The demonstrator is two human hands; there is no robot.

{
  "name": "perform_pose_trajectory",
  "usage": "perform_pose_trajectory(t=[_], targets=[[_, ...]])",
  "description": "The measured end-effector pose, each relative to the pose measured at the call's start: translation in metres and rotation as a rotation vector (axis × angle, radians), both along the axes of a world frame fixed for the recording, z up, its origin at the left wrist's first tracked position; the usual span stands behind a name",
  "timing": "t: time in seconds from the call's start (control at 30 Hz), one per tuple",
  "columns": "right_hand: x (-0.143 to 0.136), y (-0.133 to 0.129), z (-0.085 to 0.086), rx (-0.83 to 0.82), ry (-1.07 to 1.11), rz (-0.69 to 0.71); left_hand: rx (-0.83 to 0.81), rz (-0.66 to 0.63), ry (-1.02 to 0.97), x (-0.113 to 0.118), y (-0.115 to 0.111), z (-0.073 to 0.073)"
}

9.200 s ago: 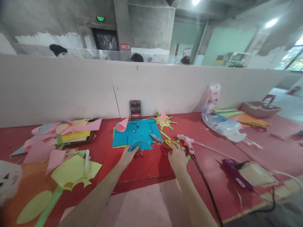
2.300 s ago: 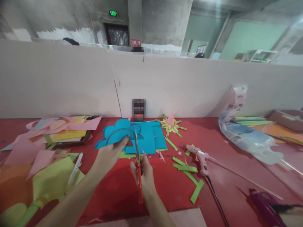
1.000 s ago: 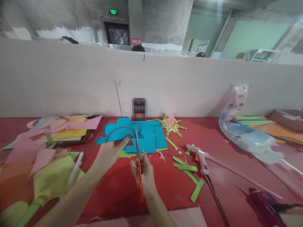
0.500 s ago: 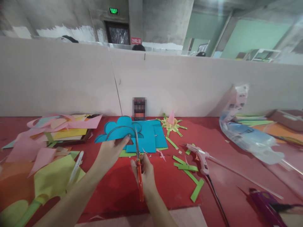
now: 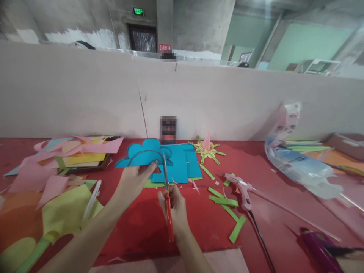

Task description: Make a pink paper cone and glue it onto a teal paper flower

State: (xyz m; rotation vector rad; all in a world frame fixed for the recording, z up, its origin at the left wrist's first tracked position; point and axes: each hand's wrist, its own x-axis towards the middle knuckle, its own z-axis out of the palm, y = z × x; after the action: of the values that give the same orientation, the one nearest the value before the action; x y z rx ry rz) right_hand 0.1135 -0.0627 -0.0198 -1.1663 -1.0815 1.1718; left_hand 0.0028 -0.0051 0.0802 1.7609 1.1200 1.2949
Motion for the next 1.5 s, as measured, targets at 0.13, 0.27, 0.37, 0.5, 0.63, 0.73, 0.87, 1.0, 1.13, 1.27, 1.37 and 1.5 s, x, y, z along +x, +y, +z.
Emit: perform_pose_trajectory(t=[0.13, 0.27, 0.37, 0.5, 0.63, 0.73, 0.87, 1.0, 1.13, 1.27, 1.37, 1.5], targets=[[0.0, -0.001, -0.001, -0.003, 0.016, 0.014, 0.01, -0.021, -0.014, 0.0, -0.001, 0.003], [0.0, -0.001, -0.002, -0.01, 0.021, 0.014, -0.016, -0.036, -0.023, -0.001, -0.002, 0.006], [0.0, -0.001, 0.0, -0.007, 0.019, 0.024, -0.016, -0.021, -0.001, -0.001, -0.003, 0.008], [-0.001, -0.002, 0.006, 0.01, 0.016, 0.034, 0.011, 0.001, 0.019, -0.002, -0.003, 0.008], [-0.002, -0.003, 0.009, -0.002, 0.023, 0.033, -0.002, -0.012, -0.006, -0.002, -0.002, 0.007], [-0.003, -0.004, 0.01, 0.0, 0.03, 0.034, -0.012, -0.013, -0.009, -0.002, -0.001, 0.005], [-0.002, -0.004, 0.012, 0.001, 0.043, 0.035, -0.029, -0.006, 0.006, -0.003, -0.001, 0.004], [-0.003, -0.005, 0.016, -0.008, 0.05, 0.041, -0.029, 0.009, 0.015, -0.003, -0.002, 0.005], [-0.004, -0.006, 0.017, -0.021, 0.058, 0.046, -0.026, 0.018, 0.02, -0.003, -0.002, 0.005], [-0.004, -0.006, 0.016, -0.019, 0.056, 0.048, -0.032, 0.014, 0.018, -0.003, -0.001, 0.004], [-0.004, -0.005, 0.014, -0.013, 0.055, 0.04, -0.019, 0.01, -0.001, -0.002, -0.001, 0.003], [-0.002, -0.003, 0.009, -0.011, 0.042, 0.036, -0.002, -0.015, -0.006, -0.003, -0.001, 0.005]])
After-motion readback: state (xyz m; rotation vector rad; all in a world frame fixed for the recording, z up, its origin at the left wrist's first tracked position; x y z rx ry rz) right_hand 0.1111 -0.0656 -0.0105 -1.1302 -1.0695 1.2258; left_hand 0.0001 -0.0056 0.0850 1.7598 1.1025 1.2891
